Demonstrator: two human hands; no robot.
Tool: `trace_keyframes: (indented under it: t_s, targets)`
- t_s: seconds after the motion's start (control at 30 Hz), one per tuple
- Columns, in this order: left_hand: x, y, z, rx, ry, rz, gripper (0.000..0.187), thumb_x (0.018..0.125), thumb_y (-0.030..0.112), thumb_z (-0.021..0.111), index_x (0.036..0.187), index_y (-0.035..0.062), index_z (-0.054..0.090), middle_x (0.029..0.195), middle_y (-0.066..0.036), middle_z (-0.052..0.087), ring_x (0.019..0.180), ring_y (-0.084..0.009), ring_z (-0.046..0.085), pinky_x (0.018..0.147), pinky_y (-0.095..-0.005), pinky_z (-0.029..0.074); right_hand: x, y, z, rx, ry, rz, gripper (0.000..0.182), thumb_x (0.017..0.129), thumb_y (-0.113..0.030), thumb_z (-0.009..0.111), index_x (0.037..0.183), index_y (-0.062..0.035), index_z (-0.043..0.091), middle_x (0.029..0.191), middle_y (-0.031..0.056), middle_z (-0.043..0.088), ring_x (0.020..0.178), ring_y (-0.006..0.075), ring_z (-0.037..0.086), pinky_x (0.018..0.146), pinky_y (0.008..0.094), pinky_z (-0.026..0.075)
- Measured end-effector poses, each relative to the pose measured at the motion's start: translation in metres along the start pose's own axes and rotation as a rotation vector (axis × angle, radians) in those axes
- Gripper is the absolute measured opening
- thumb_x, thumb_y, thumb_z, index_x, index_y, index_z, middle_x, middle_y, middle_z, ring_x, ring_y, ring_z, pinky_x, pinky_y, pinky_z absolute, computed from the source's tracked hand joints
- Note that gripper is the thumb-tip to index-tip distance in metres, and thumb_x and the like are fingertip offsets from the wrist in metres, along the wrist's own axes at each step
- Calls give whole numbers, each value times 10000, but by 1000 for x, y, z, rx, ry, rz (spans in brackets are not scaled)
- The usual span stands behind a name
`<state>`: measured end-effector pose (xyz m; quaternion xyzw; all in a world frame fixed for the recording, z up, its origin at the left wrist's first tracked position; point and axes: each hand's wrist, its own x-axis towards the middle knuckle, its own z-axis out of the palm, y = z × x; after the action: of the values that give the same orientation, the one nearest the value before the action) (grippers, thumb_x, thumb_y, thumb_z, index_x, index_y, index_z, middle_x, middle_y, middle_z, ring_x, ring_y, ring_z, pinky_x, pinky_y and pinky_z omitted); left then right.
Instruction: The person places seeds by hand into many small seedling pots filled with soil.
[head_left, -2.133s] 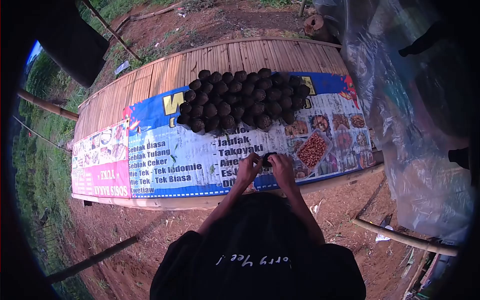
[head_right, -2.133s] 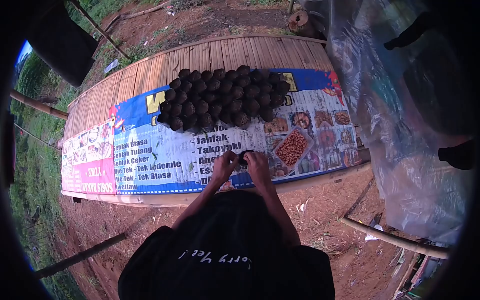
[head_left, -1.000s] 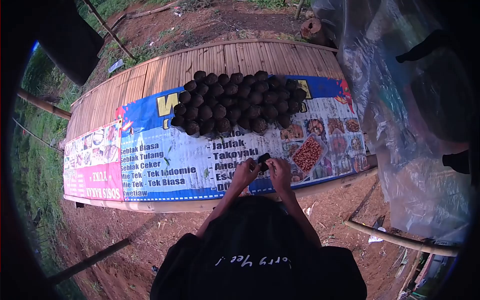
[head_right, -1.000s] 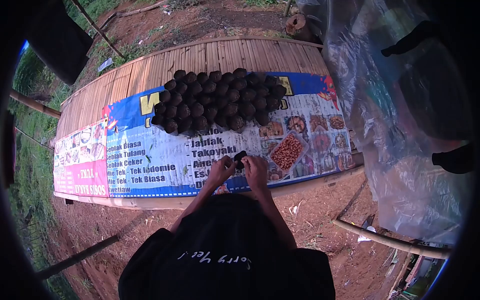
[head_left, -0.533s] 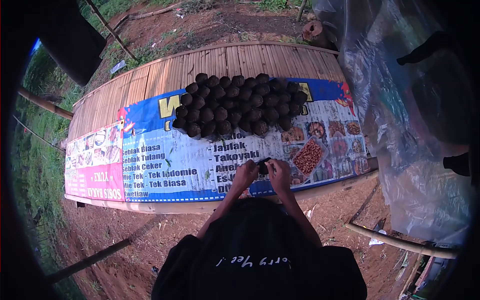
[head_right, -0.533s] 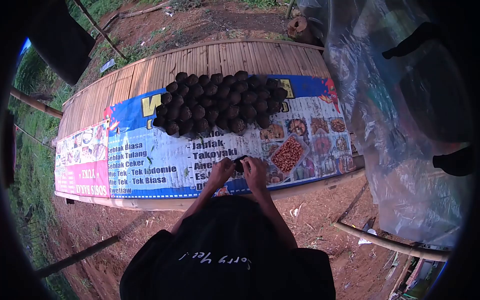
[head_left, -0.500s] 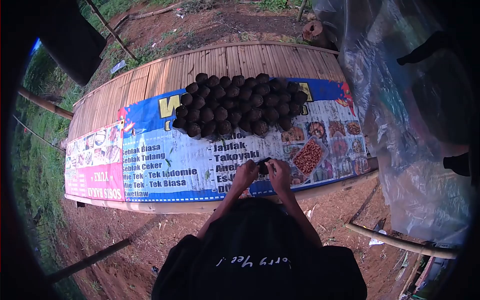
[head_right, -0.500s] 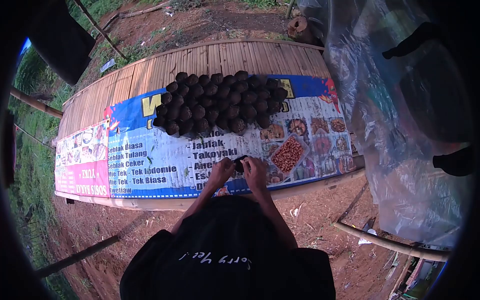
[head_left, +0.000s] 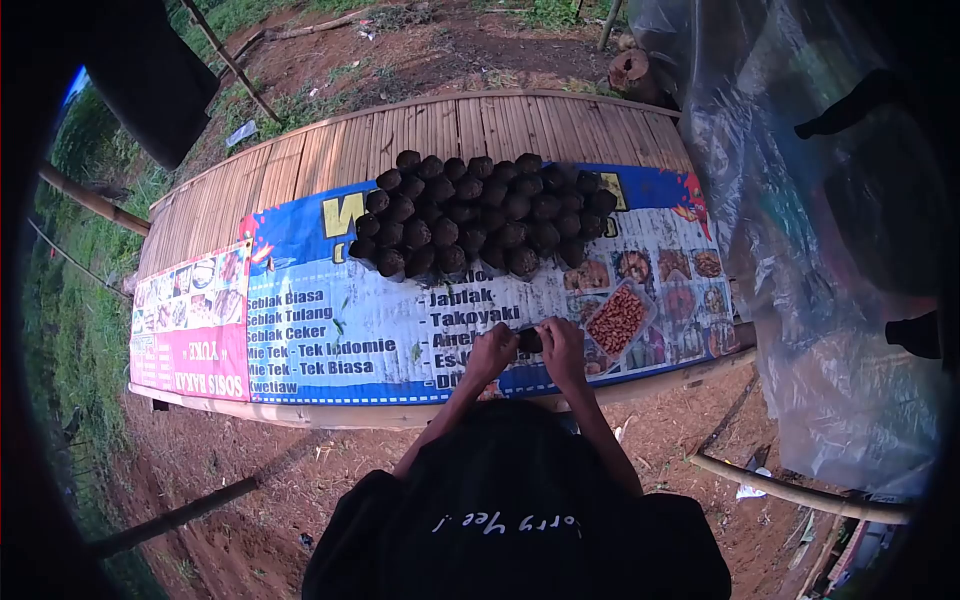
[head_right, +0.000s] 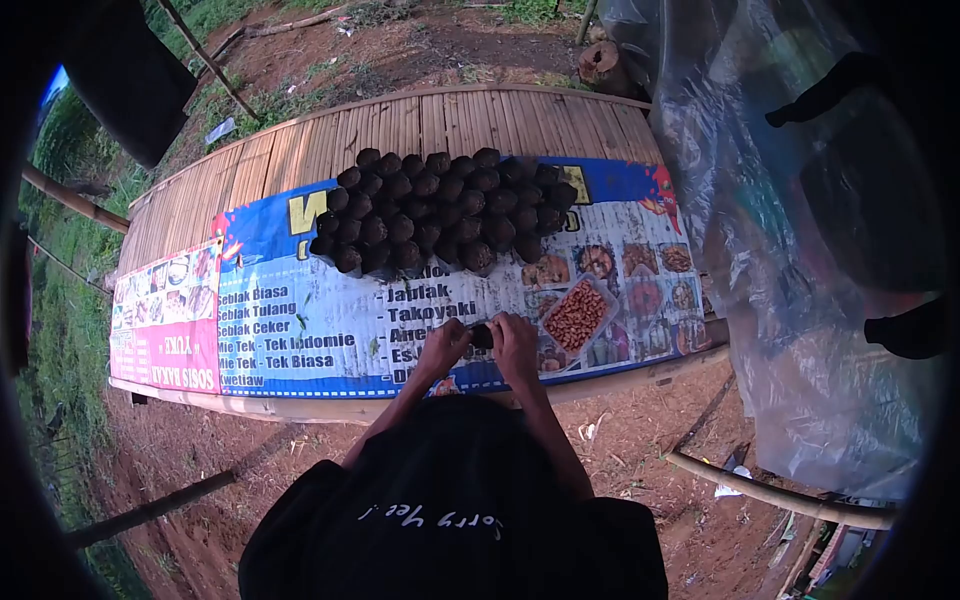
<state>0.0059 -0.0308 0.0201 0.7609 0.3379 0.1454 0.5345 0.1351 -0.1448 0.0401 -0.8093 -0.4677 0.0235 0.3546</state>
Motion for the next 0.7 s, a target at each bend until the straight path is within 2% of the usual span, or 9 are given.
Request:
trace_keyframes:
  t_s: [0.13, 0.2, 0.33, 0.4, 0.53, 0.7]
  targets:
    - [1, -2, 1, 31, -6, -16, 253, 890, 219, 637, 919, -32, 626, 824, -202, 703, 802, -335, 712, 735, -412, 549, 1, -2, -1, 115, 48, -19, 117, 939, -187, 578, 929, -74, 609, 876, 90, 635, 839, 321, 567, 771, 449, 419]
    - [2, -2, 2, 36, -2, -10, 253, 890, 219, 635, 923, -31, 628, 827, -201, 704, 807, -338, 712, 742, -417, 549, 0, -2, -1, 83, -65, -41, 126, 940, -199, 579, 932, -77, 610, 877, 88, 635, 849, 311, 566, 763, 448, 419]
    - [0, -2, 1, 58, -9, -18, 252, 889, 223, 631, 929, -26, 634, 838, -203, 704, 818, -355, 707, 752, -432, 546, 1, 0, -3, -82, -64, -52, 124, 940, -202, 580, 938, -82, 616, 894, 75, 645, 851, 301, 566, 767, 443, 417]
    - [1, -3, 2, 59, -20, -18, 251, 888, 223, 630, 931, -24, 636, 844, -205, 705, 822, -360, 705, 754, -437, 545, 0, 1, -1, -31, -6, -52, 120, 940, -201, 581, 936, -87, 616, 888, 63, 646, 849, 298, 563, 778, 440, 414]
    - [0, -4, 2, 57, -28, -9, 285, 905, 262, 629, 947, -19, 628, 863, -204, 693, 832, -347, 696, 746, -416, 532, -4, 0, 4, 122, -52, -39, 121, 939, -208, 581, 950, -92, 613, 882, 63, 633, 846, 298, 556, 785, 439, 411]
    - [0, -4, 2, 86, -19, 0, 277, 903, 256, 632, 941, -18, 614, 857, -203, 690, 825, -355, 692, 735, -422, 530, -4, -1, -2, -106, -40, -120, 105, 921, -190, 600, 960, -94, 617, 902, 55, 641, 859, 285, 556, 787, 436, 409]
